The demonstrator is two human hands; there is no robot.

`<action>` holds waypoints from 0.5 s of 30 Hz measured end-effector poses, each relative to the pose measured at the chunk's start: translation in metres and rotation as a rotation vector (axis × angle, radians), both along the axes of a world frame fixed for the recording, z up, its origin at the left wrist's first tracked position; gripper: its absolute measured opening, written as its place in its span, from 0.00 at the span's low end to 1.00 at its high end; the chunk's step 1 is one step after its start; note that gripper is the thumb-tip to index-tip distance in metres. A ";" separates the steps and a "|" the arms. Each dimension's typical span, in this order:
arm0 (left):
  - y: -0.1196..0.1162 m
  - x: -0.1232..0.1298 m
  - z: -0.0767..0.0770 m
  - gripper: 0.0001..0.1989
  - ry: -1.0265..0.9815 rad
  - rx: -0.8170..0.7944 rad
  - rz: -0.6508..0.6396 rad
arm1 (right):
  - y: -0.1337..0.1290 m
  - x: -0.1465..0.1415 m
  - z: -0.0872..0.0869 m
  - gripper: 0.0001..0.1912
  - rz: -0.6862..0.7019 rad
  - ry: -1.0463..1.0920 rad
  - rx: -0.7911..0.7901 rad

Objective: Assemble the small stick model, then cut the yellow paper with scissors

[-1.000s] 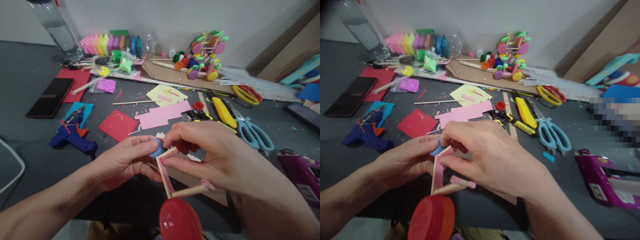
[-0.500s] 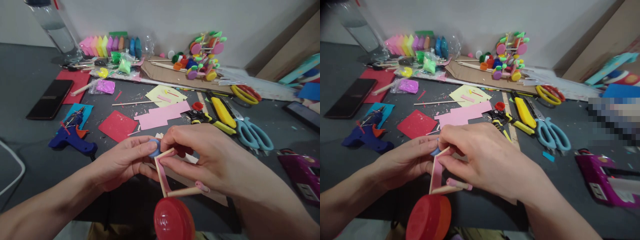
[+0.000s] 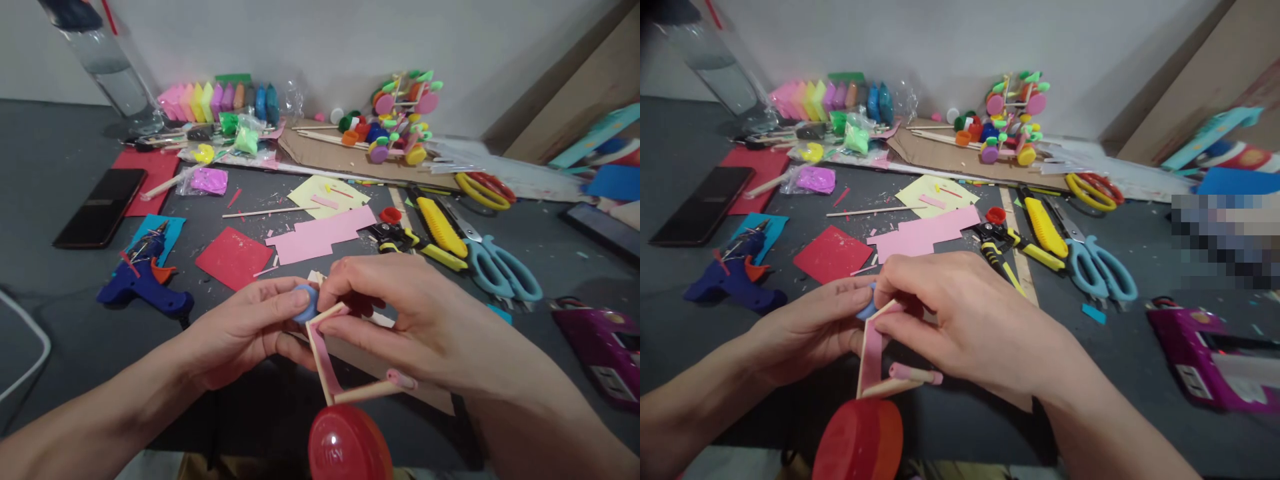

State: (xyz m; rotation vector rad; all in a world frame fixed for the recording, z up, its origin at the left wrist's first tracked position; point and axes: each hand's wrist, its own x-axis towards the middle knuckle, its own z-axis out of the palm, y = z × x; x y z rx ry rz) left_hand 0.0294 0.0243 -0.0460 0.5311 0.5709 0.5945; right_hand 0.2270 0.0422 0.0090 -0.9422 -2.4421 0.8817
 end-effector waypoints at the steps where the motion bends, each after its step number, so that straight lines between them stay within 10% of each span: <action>1: 0.000 0.000 0.000 0.12 -0.001 0.002 0.004 | 0.000 0.000 0.000 0.06 -0.004 -0.002 0.004; 15: 0.000 0.000 0.000 0.11 0.005 0.025 0.004 | 0.003 0.004 -0.003 0.05 0.015 0.094 -0.092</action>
